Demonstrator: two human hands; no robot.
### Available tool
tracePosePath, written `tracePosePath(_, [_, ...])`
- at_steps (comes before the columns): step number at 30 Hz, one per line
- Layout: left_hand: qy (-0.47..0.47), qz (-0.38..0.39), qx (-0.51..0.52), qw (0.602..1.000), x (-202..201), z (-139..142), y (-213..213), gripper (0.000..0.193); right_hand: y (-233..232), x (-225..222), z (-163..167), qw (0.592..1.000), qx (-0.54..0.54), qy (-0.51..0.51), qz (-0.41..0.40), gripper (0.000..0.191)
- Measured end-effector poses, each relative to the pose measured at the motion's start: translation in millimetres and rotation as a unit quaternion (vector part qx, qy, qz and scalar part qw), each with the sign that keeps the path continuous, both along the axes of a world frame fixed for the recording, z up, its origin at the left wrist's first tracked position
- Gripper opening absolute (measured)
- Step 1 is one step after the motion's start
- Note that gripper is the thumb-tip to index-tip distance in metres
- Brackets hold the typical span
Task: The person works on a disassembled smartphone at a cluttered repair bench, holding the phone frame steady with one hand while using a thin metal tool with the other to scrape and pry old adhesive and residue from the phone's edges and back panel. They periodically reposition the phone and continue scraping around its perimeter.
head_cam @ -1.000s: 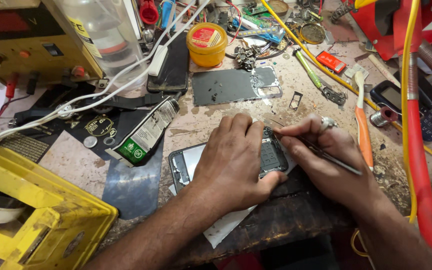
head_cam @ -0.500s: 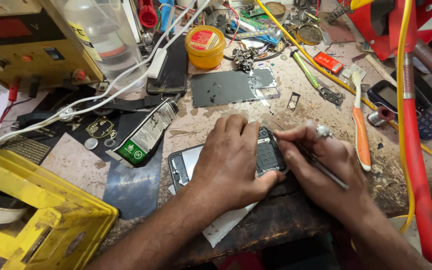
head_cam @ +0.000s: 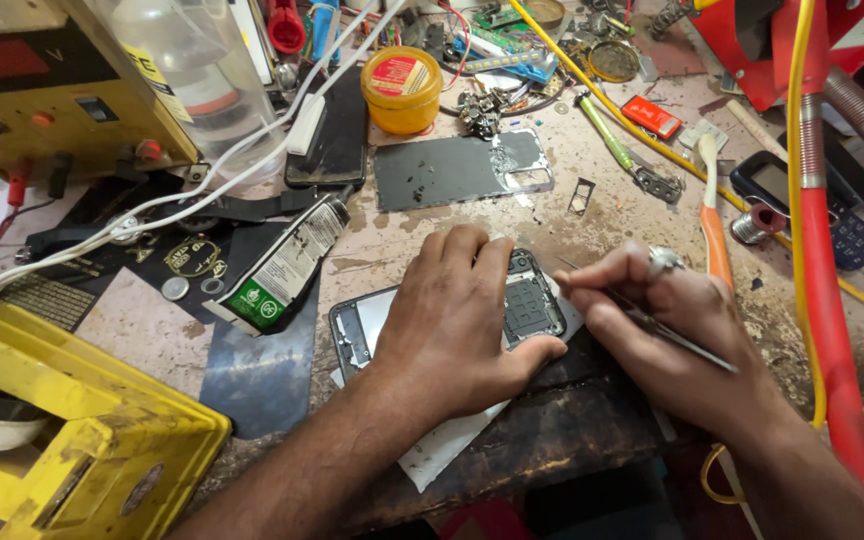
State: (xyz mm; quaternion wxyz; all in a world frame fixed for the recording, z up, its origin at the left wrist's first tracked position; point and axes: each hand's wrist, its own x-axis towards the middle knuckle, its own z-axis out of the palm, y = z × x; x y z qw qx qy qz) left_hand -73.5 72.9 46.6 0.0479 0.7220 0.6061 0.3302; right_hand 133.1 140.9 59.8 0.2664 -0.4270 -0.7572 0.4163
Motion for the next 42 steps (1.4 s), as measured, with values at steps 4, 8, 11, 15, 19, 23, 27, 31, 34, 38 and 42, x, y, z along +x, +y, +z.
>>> tracePosePath(4, [-0.003,-0.006,-0.006,1.000,0,2,-1,0.091,-18,7,3,0.998,0.057,-0.015,0.010,0.021])
tracePosePath(8, [-0.006,-0.010,-0.028,1.000,0,6,-1,0.089,-24,11,7,0.994,0.083,-0.070,-0.018,0.019])
tracePosePath(11, [-0.009,-0.011,-0.033,0.999,0,7,-2,0.089,-29,14,9,0.994,0.098,-0.050,0.006,0.018])
tracePosePath(15, [0.001,-0.016,-0.012,1.000,0,7,-1,0.089,-31,13,3,0.991,0.114,-0.058,-0.026,0.015])
tracePosePath(19, [0.005,-0.012,-0.023,1.000,-1,7,-1,0.088,-31,10,-9,0.989,0.150,-0.005,-0.003,0.013])
tracePosePath(23, [0.015,-0.014,-0.017,1.000,-2,8,1,0.089,-25,10,-13,0.991,0.124,0.050,-0.017,0.014])
tracePosePath(27, [0.017,-0.020,-0.019,0.999,-4,8,-2,0.087,-3,9,-10,0.987,0.144,0.047,-0.062,0.020])
tracePosePath(31, [0.044,-0.038,-0.028,0.998,-3,9,-3,0.071,11,14,-10,0.990,0.085,0.098,-0.052,0.022])
tracePosePath(34, [0.040,-0.036,-0.031,0.998,-4,10,-3,0.060,12,20,-9,0.991,0.063,0.102,-0.056,0.022])
tracePosePath(38, [0.017,-0.039,-0.038,0.998,-6,11,-3,0.062,5,25,-3,0.988,0.017,0.134,-0.069,0.026])
tracePosePath(42, [-0.006,-0.045,-0.015,0.999,-9,11,-5,0.064,-18,25,0,0.976,0.218,0.026,0.005,0.025])
